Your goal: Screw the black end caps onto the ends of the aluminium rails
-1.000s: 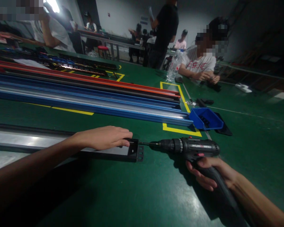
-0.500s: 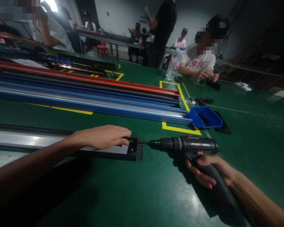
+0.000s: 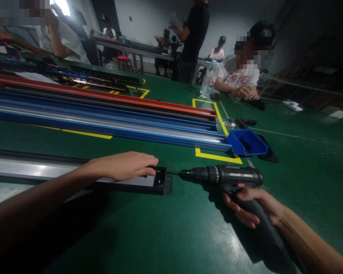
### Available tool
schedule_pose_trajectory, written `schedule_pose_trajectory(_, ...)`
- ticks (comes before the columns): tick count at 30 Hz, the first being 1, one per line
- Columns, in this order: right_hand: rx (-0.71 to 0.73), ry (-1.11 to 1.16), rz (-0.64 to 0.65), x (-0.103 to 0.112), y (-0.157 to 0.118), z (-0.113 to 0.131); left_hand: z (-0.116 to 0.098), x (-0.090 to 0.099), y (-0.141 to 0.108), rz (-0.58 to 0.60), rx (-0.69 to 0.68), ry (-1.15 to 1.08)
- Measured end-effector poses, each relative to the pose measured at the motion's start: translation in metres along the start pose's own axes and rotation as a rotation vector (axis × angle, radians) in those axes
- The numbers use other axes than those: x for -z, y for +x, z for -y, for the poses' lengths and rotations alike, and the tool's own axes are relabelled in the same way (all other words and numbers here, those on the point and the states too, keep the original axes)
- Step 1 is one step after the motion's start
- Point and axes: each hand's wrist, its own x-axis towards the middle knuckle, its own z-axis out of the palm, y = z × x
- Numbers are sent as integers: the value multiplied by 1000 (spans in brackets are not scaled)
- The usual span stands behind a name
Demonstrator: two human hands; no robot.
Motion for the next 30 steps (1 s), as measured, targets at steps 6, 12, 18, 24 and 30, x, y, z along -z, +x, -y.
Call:
schedule_pose_trajectory(6,-1,9,-2,0,-1,0,2,-2,1,-4,-5,2)
schedule_pose_trajectory(12,6,13,-4,2,0,-2,1,-1,1,-8,-6,7)
schedule_pose_trajectory(18,-1,19,-5,2,1,-1,2,-1,2,-5,-9,1)
schedule_pose_trajectory(24,-11,22,5,1,1,-1,4,-2,1,-7,-19,-4)
schedule_pose_trajectory(30,-27,24,-29,-1,-1,0,4,-2,2,-19,-25,-12)
